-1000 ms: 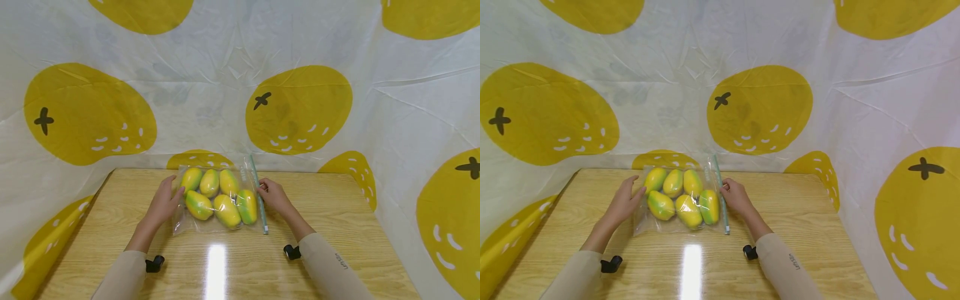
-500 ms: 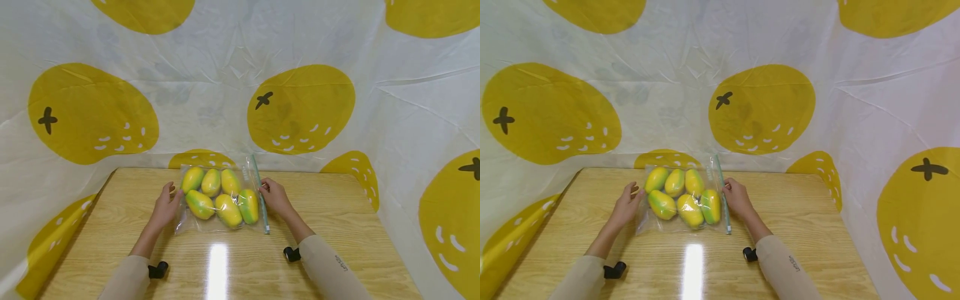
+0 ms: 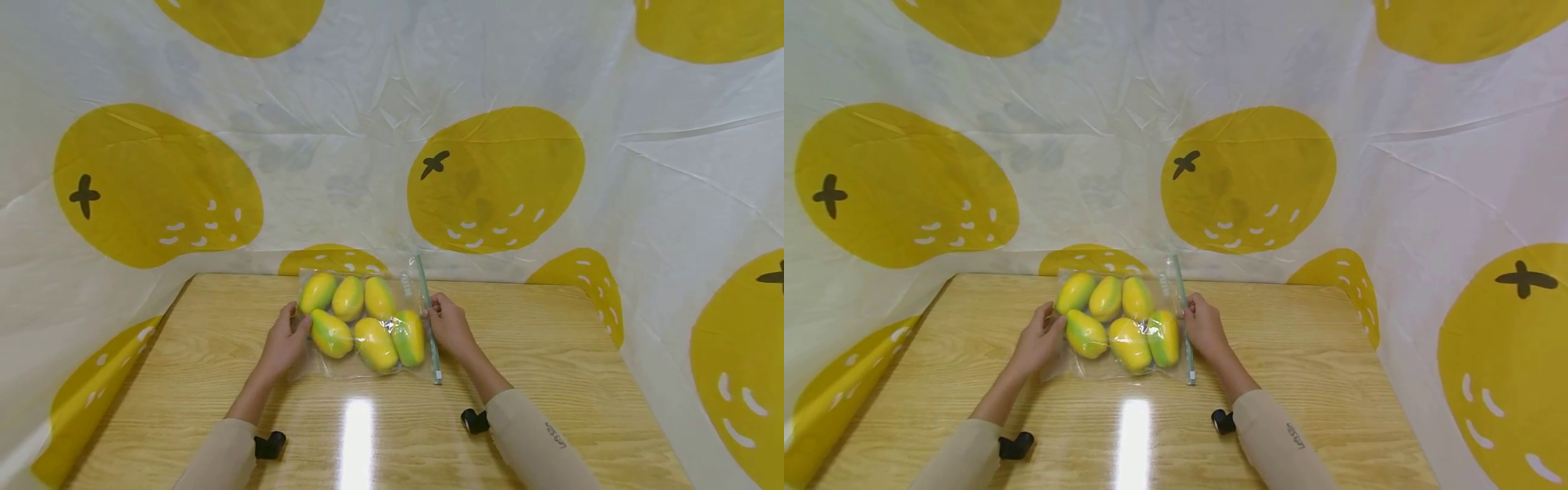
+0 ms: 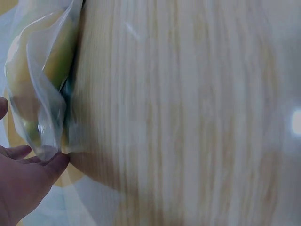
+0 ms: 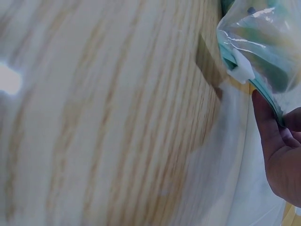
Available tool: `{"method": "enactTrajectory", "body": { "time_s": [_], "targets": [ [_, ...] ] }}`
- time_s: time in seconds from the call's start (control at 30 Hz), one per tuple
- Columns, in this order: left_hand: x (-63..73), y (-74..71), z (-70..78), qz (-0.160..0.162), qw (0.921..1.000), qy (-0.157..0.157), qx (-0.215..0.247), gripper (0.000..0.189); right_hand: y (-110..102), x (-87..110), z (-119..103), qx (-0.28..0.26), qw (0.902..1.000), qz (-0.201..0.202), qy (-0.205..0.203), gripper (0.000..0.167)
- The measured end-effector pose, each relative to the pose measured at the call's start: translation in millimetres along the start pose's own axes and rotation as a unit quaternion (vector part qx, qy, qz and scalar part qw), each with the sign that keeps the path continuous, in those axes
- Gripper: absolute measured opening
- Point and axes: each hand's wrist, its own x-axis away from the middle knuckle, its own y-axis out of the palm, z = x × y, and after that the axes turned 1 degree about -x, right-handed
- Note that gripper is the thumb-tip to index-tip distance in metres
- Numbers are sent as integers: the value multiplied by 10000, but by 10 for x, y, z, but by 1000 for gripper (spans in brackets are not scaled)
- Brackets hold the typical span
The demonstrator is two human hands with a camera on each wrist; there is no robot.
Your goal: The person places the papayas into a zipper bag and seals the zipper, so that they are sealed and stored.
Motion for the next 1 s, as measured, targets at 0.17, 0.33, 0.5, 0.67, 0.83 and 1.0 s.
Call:
{"method": "enactTrajectory", "body": {
  "time_s": [0.17,0.33,0.5,0.67,0.83,1.0],
  "targets": [
    [5,60,15,-57,10000,0,6,76,-10,24,-15,-285,9993,-86,205,12],
    [13,141,46,-65,10000,57,12,75,-63,69,11,-536,9973,-188,459,15],
    [17,248,91,-101,9996,245,77,74,-161,113,66,-464,9969,-249,585,22],
    [-14,388,158,-163,9986,494,94,74,-278,162,157,-352,9970,-150,674,24],
    [-20,514,222,-8,9978,655,120,69,-347,213,231,-177,9966,-339,725,30],
    [-37,667,264,-14,9967,809,99,69,-458,270,286,-46,9963,-350,778,35]
  ]
}}
